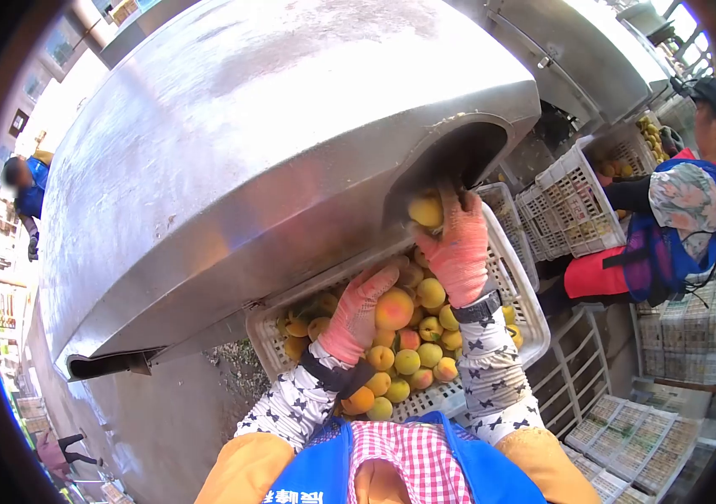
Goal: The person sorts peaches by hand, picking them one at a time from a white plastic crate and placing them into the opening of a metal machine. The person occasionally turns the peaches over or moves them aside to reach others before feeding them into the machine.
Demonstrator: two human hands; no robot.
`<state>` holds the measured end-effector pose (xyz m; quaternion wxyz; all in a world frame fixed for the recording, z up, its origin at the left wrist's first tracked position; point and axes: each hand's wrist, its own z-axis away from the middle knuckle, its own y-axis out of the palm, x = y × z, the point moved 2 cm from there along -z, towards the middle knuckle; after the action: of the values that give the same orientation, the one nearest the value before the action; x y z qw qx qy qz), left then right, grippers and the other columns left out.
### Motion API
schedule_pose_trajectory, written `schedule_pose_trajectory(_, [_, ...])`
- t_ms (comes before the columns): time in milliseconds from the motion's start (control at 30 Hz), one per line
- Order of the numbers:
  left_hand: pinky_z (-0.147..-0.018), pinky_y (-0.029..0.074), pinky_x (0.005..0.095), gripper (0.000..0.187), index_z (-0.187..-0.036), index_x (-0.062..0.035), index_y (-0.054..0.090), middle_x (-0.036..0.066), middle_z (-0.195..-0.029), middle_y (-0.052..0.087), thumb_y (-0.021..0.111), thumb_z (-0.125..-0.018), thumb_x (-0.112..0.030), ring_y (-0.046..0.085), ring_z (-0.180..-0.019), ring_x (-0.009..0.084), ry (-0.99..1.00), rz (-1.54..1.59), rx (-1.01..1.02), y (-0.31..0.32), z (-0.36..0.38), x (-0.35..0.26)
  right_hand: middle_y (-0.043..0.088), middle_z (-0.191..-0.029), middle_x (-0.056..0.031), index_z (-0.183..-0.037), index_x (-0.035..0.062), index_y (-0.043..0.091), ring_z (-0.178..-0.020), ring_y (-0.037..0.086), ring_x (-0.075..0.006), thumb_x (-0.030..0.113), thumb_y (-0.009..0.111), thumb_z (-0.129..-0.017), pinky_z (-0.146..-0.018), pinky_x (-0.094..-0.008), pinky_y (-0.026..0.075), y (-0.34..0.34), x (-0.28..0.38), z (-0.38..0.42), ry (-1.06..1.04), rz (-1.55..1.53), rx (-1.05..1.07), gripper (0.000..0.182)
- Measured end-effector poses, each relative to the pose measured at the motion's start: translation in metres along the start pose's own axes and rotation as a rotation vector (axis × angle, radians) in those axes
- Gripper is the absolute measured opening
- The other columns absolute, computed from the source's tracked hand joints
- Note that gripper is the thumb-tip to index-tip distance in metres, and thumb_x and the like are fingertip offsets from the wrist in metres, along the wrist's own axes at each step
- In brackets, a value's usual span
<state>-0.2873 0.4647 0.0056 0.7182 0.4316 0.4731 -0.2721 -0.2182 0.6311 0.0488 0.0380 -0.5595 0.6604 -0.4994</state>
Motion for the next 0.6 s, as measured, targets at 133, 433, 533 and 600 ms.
schedule_pose_trajectory(133, [-0.091, 0.05, 0.027, 0.036, -0.132, -0.0011, 0.057, 0.006, -0.113, 0.065, 0.058, -0.098, -0.012, 0.062, -0.1, 0.0144, -0.042, -0.007, -0.003, -0.014, 0.022, 0.014, 0.054, -0.121, -0.0262, -0.139, 0.0001, 0.047, -0.108, 0.056, -0.045, 0.019, 0.078, -0.077, -0.09, -0.0471, 0.049, 0.005, 0.002, 0.011, -0.123, -0.131, -0.034, 0.072])
schedule_pose_trajectory(433, [-0.093, 0.05, 0.0291, 0.043, -0.13, -0.0021, 0.058, 0.007, -0.111, 0.066, 0.06, -0.087, 0.004, 0.063, -0.102, 0.016, 0.153, -0.555, 0.019, -0.021, 0.023, 0.025, 0.054, -0.12, -0.0266, -0.126, -0.0015, 0.052, -0.103, 0.058, -0.0439, 0.019, 0.076, -0.079, -0.085, -0.0453, 0.052, 0.042, 0.01, -0.012, 0.118, 0.001, -0.121, 0.057])
schedule_pose_trajectory(533, [-0.095, 0.05, 0.0287, 0.044, -0.131, -0.0012, 0.056, 0.008, -0.114, 0.066, 0.06, -0.088, 0.004, 0.063, -0.105, 0.0167, 0.052, -0.293, 0.011, -0.018, 0.024, 0.025, 0.055, -0.119, -0.0251, -0.122, -0.0019, 0.054, -0.099, 0.059, -0.0426, 0.018, 0.077, -0.078, -0.083, -0.045, 0.053, 0.07, -0.01, -0.04, 0.179, 0.092, 0.091, 0.053])
schedule_pose_trajectory(600, [-0.098, 0.05, 0.0305, 0.044, -0.132, -0.0016, 0.055, 0.01, -0.119, 0.065, 0.06, -0.089, 0.003, 0.062, -0.111, 0.0177, -0.208, 0.277, -0.093, -0.016, 0.024, 0.028, 0.058, -0.113, -0.0211, -0.126, -0.0027, 0.053, -0.092, 0.062, -0.0347, 0.016, 0.077, -0.078, -0.079, -0.0407, 0.054, 0.034, 0.002, -0.049, -0.292, 0.149, -0.333, 0.057])
